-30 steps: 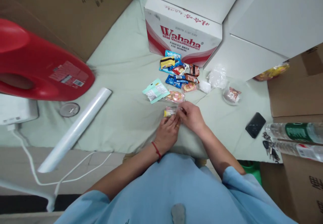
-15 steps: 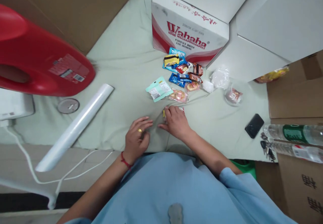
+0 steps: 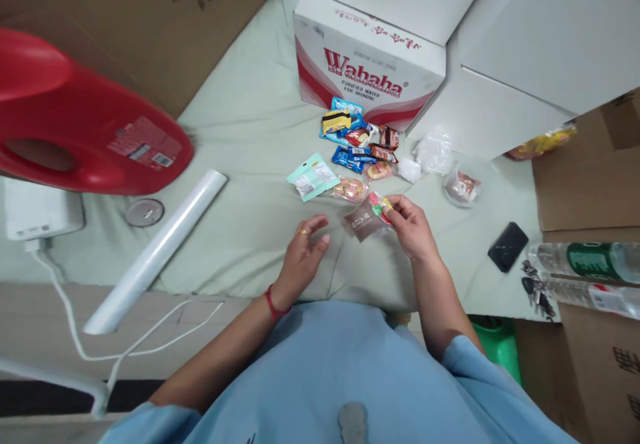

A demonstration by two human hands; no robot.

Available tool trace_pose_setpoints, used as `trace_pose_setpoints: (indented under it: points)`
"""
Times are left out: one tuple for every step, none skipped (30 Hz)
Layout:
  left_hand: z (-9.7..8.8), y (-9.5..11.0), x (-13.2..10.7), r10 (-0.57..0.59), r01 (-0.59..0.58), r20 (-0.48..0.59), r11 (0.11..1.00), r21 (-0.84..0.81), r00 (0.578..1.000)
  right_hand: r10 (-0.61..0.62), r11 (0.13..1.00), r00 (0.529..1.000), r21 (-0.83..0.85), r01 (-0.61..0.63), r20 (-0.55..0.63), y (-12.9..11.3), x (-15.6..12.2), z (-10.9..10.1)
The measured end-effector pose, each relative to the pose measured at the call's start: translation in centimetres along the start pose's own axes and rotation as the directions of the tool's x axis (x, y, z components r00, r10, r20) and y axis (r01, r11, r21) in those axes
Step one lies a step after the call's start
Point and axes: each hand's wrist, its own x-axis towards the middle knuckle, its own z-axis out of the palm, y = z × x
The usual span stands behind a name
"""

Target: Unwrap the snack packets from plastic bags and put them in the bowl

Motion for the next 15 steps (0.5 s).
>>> trace_pose_setpoints:
  points:
    - [0.7,0.1,0.5,-0.076,0.079,0.047,0.994,-0.073,0.996,0.042,0.993,0.999,0.114,-0.044,0.025,0.5,-0.4,-0.3]
    - [1.3,0.2,0.9,-0.136,0.149,0.113,0.981,-0.121,0.984,0.073,0.978,0.996,0.189,-0.083,0.058,1.0,-0.9,-0.4]
    - [2.0,0.3,1.2,-0.178,0.205,0.186,0.969,-0.135,0.966,0.095,0.966,0.991,0.233,-0.114,0.091,1.5,-1.3,-0.3]
    - [2.6,0.4,1.5,-0.204,0.238,0.248,0.964,-0.118,0.947,0.107,0.959,0.988,0.251,-0.133,0.114,2.0,-1.8,-0.1]
    - [3.2,0.5,1.7,-0.218,0.249,0.289,0.965,-0.076,0.932,0.111,0.959,0.986,0.248,-0.140,0.126,2.5,-2.4,0.1]
    - [3.7,0.5,1.8,-0.222,0.240,0.304,0.971,-0.021,0.926,0.106,0.965,0.986,0.226,-0.133,0.130,2.8,-2.9,0.3]
    - [4.2,0.5,1.9,-0.218,0.218,0.298,0.975,0.035,0.929,0.091,0.976,0.988,0.184,-0.113,0.125,3.1,-3.4,0.4]
    - [4.7,0.5,1.9,-0.207,0.191,0.284,0.978,0.083,0.936,0.067,0.989,0.991,0.123,-0.081,0.114,3.4,-3.9,0.5]
    - [5.2,0.4,1.8,-0.192,0.165,0.275,0.979,0.119,0.942,0.041,0.998,0.993,0.049,-0.047,0.107,3.5,-4.4,0.3]
    - [5.6,0.3,1.7,-0.178,0.142,0.275,0.979,0.144,0.945,0.015,1.000,0.994,-0.024,-0.012,0.110,3.5,-4.8,0.0]
    - [5.9,0.2,1.7,-0.165,0.122,0.286,0.979,0.161,0.944,-0.013,0.996,0.993,-0.085,0.023,0.114,3.4,-5.0,-0.6]
    - [6.1,0.1,1.6,-0.152,0.103,0.296,0.980,0.172,0.943,-0.040,0.990,0.994,-0.130,0.053,0.104,3.3,-5.1,-1.6]
    - [6.1,0.0,1.6,-0.138,0.084,0.301,0.979,0.186,0.944,-0.068,0.985,0.995,-0.156,0.079,0.071,3.1,-4.9,-3.1]
    - [5.9,-0.1,1.5,-0.121,0.061,0.292,0.976,0.207,0.949,-0.098,0.981,0.995,-0.166,0.099,0.009,2.9,-4.5,-5.0]
    - [5.6,-0.2,1.5,-0.100,0.032,0.273,0.970,0.242,0.957,-0.135,0.978,0.987,-0.170,0.119,-0.086,2.7,-3.8,-7.5]
